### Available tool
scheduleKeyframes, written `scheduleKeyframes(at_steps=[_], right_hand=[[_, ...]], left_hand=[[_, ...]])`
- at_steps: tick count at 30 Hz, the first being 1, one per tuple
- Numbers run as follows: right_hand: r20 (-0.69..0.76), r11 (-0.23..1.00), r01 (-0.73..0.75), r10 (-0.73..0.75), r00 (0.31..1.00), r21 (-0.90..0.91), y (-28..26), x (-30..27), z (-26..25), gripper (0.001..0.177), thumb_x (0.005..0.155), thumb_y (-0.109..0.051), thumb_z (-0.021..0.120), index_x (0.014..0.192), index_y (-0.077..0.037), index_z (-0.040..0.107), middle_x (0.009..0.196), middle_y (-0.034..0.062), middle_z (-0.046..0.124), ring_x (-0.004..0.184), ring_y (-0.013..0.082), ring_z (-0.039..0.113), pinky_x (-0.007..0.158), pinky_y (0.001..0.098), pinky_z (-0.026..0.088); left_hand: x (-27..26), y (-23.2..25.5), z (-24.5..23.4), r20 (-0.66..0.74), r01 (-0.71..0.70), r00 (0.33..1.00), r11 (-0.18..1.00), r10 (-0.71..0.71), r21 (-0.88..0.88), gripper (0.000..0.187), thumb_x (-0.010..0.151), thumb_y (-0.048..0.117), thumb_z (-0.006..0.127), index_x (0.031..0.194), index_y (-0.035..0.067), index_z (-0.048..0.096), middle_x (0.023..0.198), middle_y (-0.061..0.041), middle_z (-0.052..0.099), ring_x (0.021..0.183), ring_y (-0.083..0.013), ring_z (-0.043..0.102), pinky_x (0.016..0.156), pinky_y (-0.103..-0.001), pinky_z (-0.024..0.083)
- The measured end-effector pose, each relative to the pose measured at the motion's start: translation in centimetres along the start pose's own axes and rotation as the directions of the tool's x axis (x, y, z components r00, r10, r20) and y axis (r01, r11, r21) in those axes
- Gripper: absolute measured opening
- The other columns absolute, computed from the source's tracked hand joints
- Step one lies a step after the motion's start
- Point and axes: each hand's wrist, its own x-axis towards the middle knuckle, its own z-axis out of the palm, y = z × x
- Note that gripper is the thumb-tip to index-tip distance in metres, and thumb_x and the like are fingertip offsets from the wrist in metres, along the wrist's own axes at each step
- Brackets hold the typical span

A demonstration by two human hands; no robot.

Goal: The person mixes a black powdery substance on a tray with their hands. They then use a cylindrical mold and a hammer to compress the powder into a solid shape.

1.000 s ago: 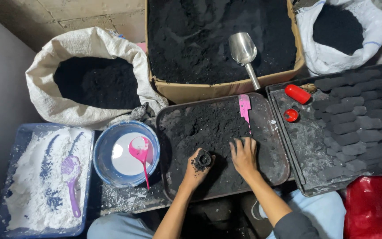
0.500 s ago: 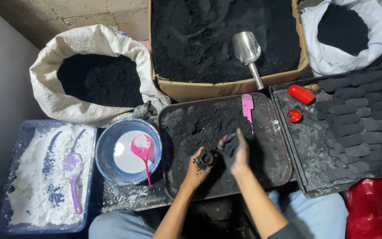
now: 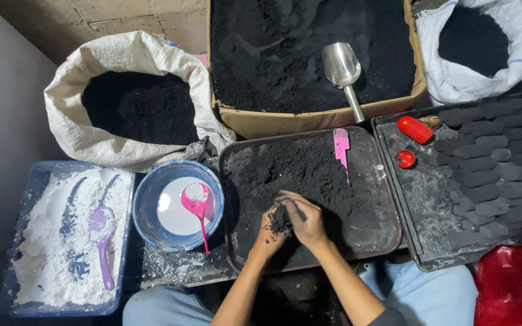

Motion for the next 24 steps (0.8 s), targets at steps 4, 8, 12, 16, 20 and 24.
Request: scheduleKeyframes(at_steps=[4,8,12,16,20,24], right_hand=[[-0.059,0.949,-0.284,0.279,0.959,-0.139,2.8,-1.1,-3.1,0.018,0.085,-0.01,0.053,0.095,0.0,0.064,0.096,0.0192,0.064,0.1,0.0303,0.058,0.089,0.0419,0.043],[-0.034,0.95,-0.267,0.265,0.964,-0.159,0.8,0.7,-3.5,0.029,0.088,-0.021,0.048,0.104,-0.002,0.062,0.103,0.0189,0.062,0.106,0.0302,0.054,0.094,0.043,0.037],[0.432,0.809,0.244,0.015,0.902,-0.536,-3.3,2.3,-0.2,0.051,0.084,-0.05,0.033,0.114,-0.015,0.054,0.116,0.009,0.054,0.123,0.0292,0.037,0.093,0.0519,0.025],[0.555,0.634,0.452,-0.044,0.831,-0.627,-2.9,2.4,2.5,0.051,0.087,-0.049,0.035,0.113,-0.009,0.052,0.116,0.017,0.05,0.125,0.0343,0.033,0.087,0.0583,0.029],[0.423,0.639,0.124,0.339,0.84,-0.759,-1.9,3.7,2.6,0.054,0.09,-0.049,0.03,0.113,-0.005,0.053,0.11,0.0175,0.051,0.119,0.0344,0.035,0.086,0.0626,0.026],[0.254,0.591,-0.303,0.676,0.692,-0.748,-0.3,4.9,2.5,0.048,0.089,-0.053,0.031,0.115,-0.019,0.052,0.111,0.0055,0.052,0.118,0.0238,0.038,0.092,0.0683,0.02]], left_hand=[[0.3,-4.7,2.6,-0.036,0.004,0.999,0.993,-0.008,-0.116,0.021,0.077,0.002,0.057,0.09,-0.015,0.059,0.082,-0.029,0.062,0.084,-0.0358,0.06,0.076,-0.037,0.048],[1.4,-10.6,4.7,-0.085,-0.043,0.996,0.994,0.034,-0.103,0.017,0.078,0.01,0.058,0.091,-0.001,0.062,0.086,-0.014,0.064,0.084,-0.0252,0.062,0.068,-0.028,0.049],[-0.6,-3.1,2.3,-0.146,0.038,0.987,0.97,-0.075,-0.239,0.018,0.082,0.008,0.054,0.095,-0.004,0.057,0.087,-0.017,0.062,0.085,-0.0249,0.06,0.08,-0.031,0.047],[0.4,-1.4,0.9,-0.061,0.069,0.995,0.969,-0.085,-0.238,0.019,0.079,0.007,0.056,0.095,-0.003,0.059,0.088,-0.015,0.062,0.088,-0.0223,0.06,0.084,-0.027,0.044],[0.8,-1.0,-0.4,0.086,0.145,0.988,0.957,-0.127,-0.25,0.023,0.073,0.003,0.061,0.095,-0.001,0.063,0.09,-0.011,0.063,0.094,-0.0166,0.058,0.094,-0.02,0.036],[1.9,-16.0,6.9,-0.08,0.073,0.991,0.937,-0.107,-0.342,0.03,0.067,0.001,0.067,0.097,0.006,0.064,0.086,-0.004,0.066,0.086,-0.0201,0.061,0.077,-0.029,0.049]])
